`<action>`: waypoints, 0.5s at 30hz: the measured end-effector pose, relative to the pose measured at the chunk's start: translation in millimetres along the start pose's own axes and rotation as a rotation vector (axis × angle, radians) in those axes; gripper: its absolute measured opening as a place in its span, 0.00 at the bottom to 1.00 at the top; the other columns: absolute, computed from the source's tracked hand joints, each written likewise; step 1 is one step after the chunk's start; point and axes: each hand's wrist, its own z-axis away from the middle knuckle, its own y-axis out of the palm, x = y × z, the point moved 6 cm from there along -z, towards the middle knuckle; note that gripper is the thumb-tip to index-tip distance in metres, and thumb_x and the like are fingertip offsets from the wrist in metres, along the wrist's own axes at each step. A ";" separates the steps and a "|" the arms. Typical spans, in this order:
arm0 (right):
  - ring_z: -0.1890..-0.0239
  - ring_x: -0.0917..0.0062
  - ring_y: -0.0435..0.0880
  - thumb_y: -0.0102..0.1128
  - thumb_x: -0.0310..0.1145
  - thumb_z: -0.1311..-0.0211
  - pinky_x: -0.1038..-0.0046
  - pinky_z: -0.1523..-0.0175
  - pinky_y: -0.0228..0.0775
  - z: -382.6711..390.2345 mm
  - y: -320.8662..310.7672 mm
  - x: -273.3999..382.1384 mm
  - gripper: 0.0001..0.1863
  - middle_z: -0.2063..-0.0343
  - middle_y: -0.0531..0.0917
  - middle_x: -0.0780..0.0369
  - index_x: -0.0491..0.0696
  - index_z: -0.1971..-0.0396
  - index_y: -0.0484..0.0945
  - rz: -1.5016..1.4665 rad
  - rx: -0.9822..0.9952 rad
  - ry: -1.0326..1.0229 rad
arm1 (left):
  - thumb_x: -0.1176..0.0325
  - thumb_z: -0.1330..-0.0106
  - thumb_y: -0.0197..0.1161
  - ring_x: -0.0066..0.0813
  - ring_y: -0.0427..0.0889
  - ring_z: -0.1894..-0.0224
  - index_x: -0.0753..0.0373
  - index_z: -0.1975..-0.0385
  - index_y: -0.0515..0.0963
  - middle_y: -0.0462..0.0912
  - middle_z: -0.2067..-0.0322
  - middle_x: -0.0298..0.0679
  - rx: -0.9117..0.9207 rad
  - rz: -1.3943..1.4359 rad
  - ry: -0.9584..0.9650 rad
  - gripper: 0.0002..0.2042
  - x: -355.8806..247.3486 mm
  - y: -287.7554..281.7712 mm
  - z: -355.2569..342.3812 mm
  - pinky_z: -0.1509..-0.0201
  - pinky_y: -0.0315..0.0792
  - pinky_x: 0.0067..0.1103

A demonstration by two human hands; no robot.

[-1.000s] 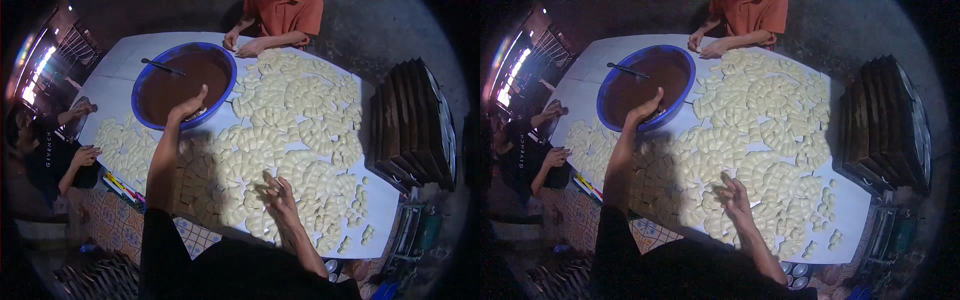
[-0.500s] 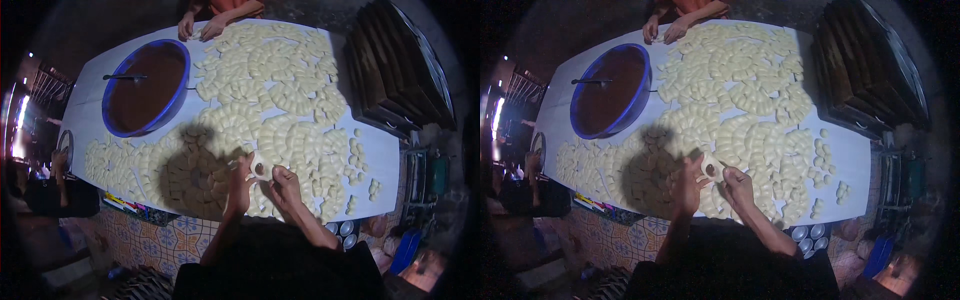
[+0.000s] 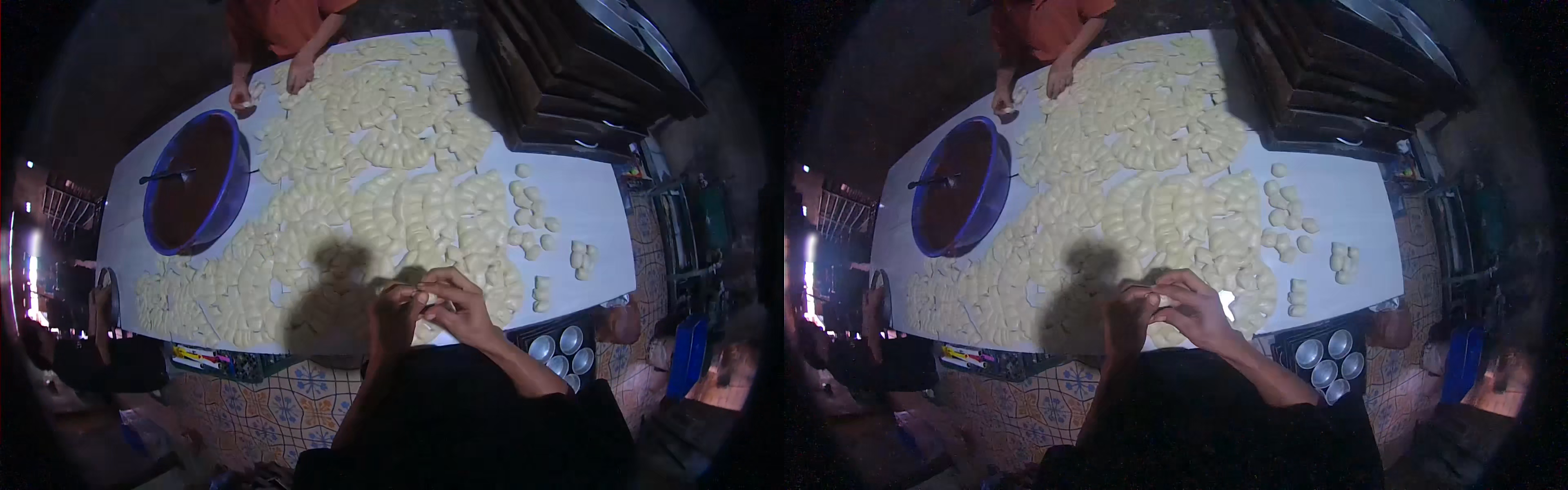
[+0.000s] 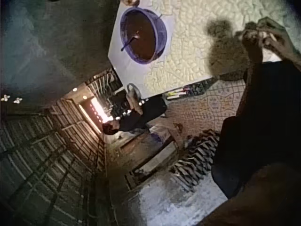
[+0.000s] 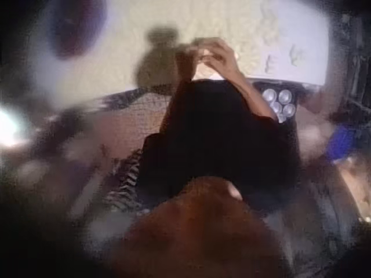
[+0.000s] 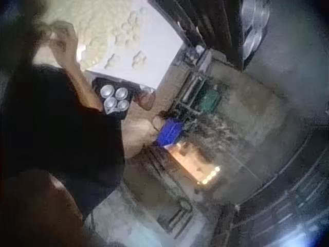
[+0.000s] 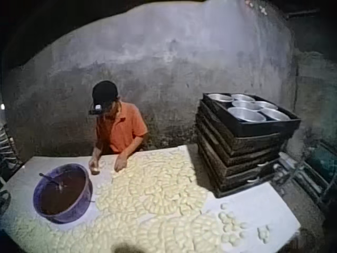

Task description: The person makes filled pastries by dipping pieces of dough into chocolate filling from a bowl, folding and shaping the dough around the filling by hand, and placing the shaped dough balls onto the table.

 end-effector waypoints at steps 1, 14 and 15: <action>0.61 0.76 0.79 0.60 0.23 0.46 0.77 0.59 0.71 8.7 -12.8 -4.2 0.10 0.63 0.79 0.57 0.40 0.62 0.80 0.077 -0.023 -0.078 | 0.71 0.42 0.65 0.26 0.79 0.70 0.71 0.66 0.75 0.78 0.71 0.41 0.008 -0.197 0.209 0.10 -13.3 9.7 0.1 0.66 0.74 0.22; 0.71 0.84 0.72 0.53 0.29 0.38 0.79 0.63 0.70 122.4 -126.1 -62.6 0.26 0.57 0.79 0.63 0.46 0.39 0.64 -0.568 0.030 0.555 | 0.84 0.47 0.62 0.39 0.80 0.58 0.59 0.36 0.51 0.65 0.49 0.49 0.528 0.433 0.082 0.39 -28.3 178.2 33.8 0.59 0.75 0.23; 0.72 0.85 0.73 0.53 0.27 0.39 0.80 0.62 0.70 128.9 -144.2 -61.1 0.24 0.59 0.80 0.63 0.45 0.41 0.67 -0.361 -0.026 0.563 | 0.84 0.50 0.64 0.41 0.76 0.52 0.58 0.35 0.51 0.63 0.47 0.49 0.512 0.482 0.141 0.41 -34.3 187.4 38.7 0.54 0.74 0.25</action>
